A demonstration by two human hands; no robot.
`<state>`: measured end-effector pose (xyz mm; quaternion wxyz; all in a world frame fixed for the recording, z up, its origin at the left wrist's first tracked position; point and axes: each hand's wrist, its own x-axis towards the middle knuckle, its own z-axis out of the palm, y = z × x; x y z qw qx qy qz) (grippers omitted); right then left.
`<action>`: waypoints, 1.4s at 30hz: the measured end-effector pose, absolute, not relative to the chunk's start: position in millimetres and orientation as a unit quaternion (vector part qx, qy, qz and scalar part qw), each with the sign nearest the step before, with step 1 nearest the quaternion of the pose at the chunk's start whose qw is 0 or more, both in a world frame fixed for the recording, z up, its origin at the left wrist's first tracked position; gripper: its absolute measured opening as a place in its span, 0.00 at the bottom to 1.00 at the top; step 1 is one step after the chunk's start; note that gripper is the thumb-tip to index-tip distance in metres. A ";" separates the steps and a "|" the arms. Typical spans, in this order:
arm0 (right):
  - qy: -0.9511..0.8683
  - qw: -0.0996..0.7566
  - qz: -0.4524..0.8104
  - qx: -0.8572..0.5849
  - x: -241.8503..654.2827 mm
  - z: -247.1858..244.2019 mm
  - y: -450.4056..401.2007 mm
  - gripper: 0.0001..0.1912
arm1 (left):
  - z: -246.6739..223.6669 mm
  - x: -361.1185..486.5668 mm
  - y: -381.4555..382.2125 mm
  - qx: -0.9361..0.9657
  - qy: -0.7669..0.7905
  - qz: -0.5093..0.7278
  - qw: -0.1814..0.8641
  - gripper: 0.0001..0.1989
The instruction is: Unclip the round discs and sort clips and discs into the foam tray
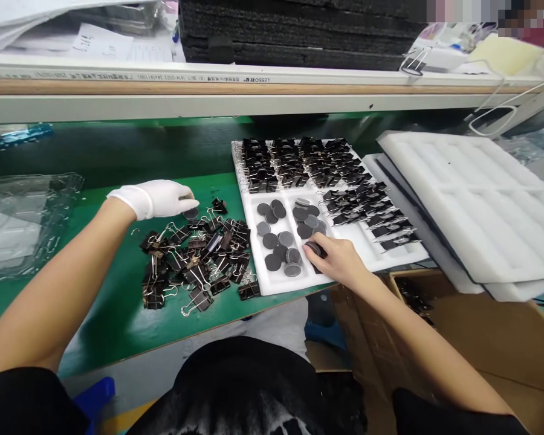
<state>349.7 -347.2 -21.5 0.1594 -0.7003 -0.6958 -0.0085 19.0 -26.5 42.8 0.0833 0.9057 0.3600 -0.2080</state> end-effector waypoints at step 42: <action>-0.757 0.222 0.323 -0.522 247.6 63.9 -130.7 0.15 | 34.3 9.1 -57.5 0.926 0.312 -0.110 0.182 0.32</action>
